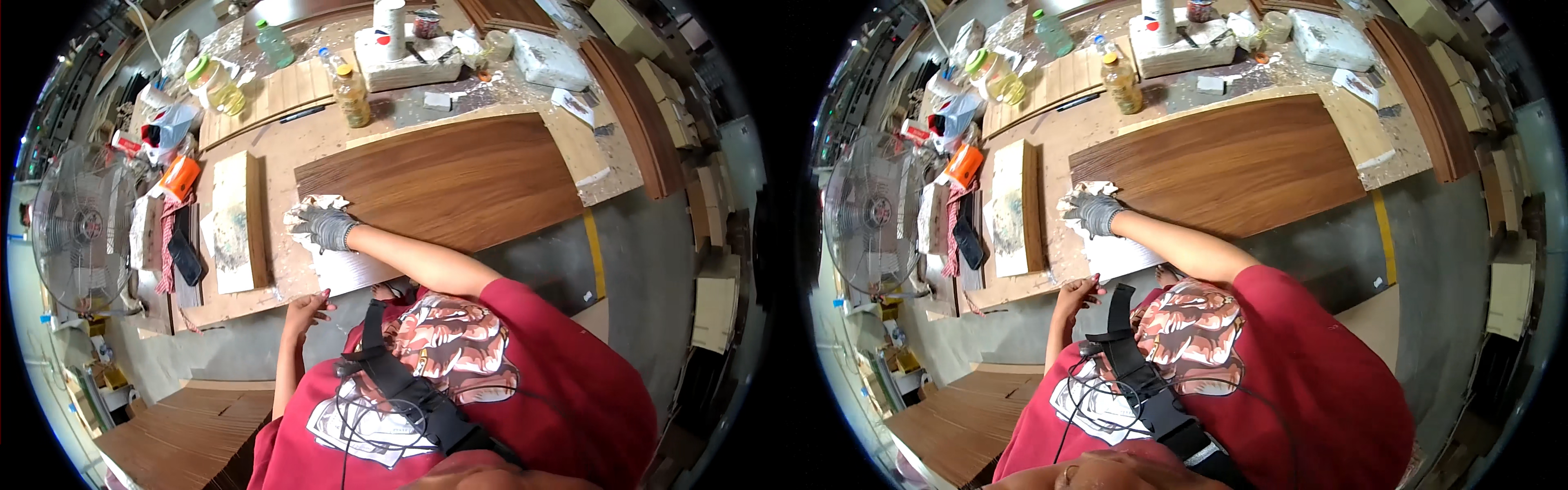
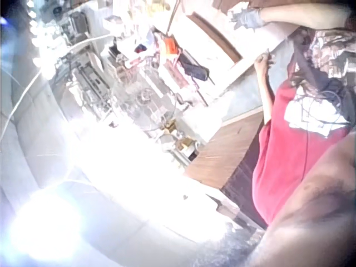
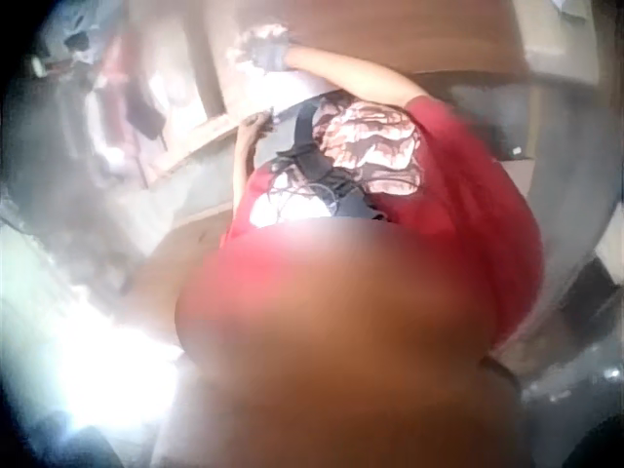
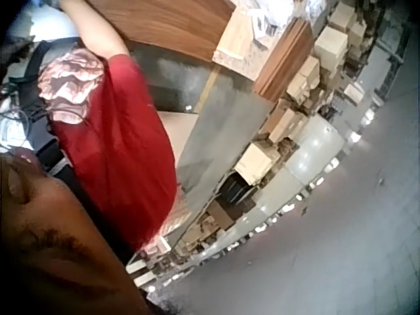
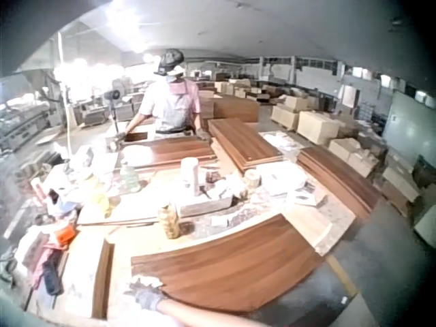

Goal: The person wipes a wood panel using a cloth, occasionally applying liquid from a bottle and moving small wood pieces on the workbench.

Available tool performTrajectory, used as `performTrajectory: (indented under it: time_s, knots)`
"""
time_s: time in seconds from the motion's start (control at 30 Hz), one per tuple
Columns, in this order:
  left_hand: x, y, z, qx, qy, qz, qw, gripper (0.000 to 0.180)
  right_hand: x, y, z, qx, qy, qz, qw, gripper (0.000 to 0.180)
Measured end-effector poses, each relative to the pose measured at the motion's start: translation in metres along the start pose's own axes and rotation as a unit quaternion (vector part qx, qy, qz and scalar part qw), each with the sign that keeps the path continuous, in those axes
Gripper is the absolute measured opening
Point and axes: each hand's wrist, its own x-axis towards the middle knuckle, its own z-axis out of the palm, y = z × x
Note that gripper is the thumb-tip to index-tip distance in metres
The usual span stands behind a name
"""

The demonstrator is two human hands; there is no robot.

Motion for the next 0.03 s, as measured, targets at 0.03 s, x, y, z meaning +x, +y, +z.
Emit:
performTrajectory:
  time_s: [0.03]
  knots:
    - [-0.0005,0.0026,-0.0044,0.017,-0.001,-0.013,1.0,0.042,0.0056,0.0142,0.0002,0.024,0.015,-0.015,0.999,0.065]
